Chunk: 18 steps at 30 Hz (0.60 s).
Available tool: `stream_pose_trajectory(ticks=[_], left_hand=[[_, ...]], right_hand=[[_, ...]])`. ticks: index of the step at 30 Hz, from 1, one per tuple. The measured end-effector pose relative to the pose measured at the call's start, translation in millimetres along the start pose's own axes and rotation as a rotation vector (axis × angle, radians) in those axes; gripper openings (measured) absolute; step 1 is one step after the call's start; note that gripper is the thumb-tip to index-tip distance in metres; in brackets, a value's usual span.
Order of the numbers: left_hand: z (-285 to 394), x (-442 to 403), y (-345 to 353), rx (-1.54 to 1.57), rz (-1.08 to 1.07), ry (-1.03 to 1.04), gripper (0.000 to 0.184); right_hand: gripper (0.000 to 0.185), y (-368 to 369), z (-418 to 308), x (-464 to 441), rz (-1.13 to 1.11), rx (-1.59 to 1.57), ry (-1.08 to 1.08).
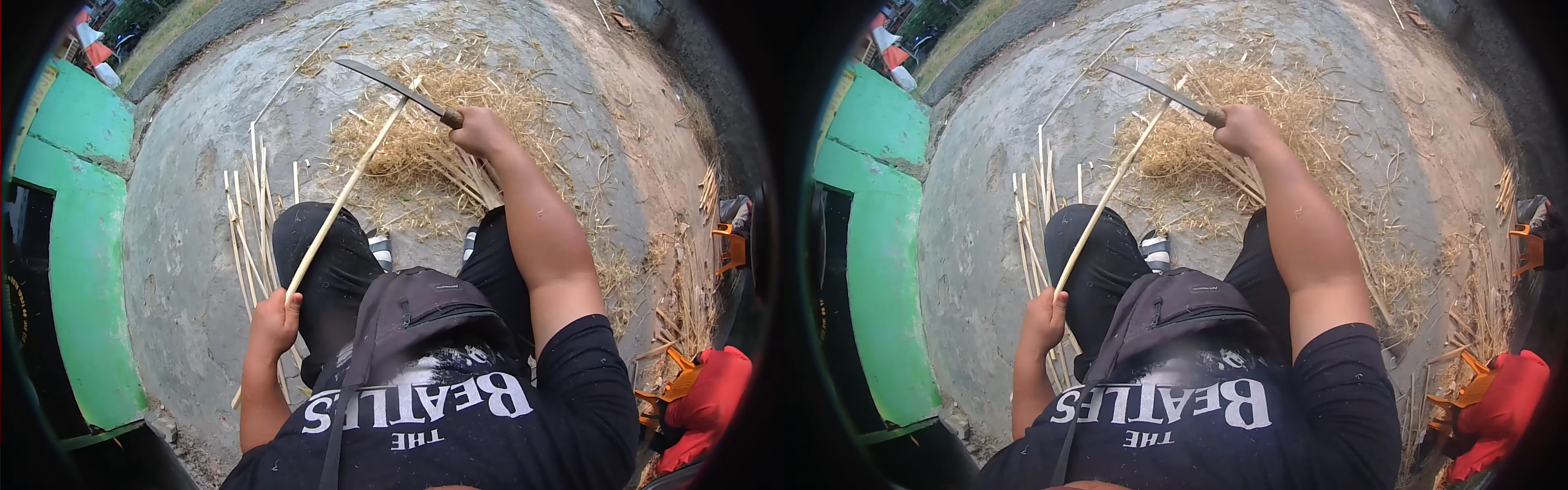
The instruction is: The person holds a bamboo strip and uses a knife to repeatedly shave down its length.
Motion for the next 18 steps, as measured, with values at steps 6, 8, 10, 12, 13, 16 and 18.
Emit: stream_pose_trajectory(ticks=[6, 8, 10, 12, 13, 16, 18], left_hand=[[-10, -4, 8, 0.024, -0.005, 0.038, 0.054], [-12, -3, 10, 0.046, -0.011, 0.03, 0.054], [-6, -1, 7, 0.069, -0.007, 0.015, 0.054], [2, 2, 2, -0.013, 0.029, 0.008, 0.054], [7, 4, -1, -0.055, 0.053, 0.006, 0.054], [20, 4, -2, -0.166, 0.109, 0.005, 0.051], [24, 1, -4, -0.172, 0.123, -0.021, 0.05]], right_hand=[[0.022, 11, -35, 23, -0.032, 0.144, -0.222], [0.021, 13, -36, 22, -0.025, 0.175, -0.252], [0.026, 15, -11, 4, -0.018, -0.031, -0.098], [0.029, 5, 8, -7, 0.02, -0.263, 0.022], [0.033, 17, 20, -22, -0.017, -0.393, -0.079], [0.038, 34, 2, -11, -0.014, -0.833, -0.225], [0.022, 41, -18, -3, -0.117, -1.129, -0.393]])
Point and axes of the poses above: each hand's wrist, its own x-axis away from the middle knuckle, its own y-axis out of the palm, z = x × y, the point moved 5 cm from there along -x, towards the middle knuckle, and after that the axes turned 13 degrees about -z, right-handed, at the moved point
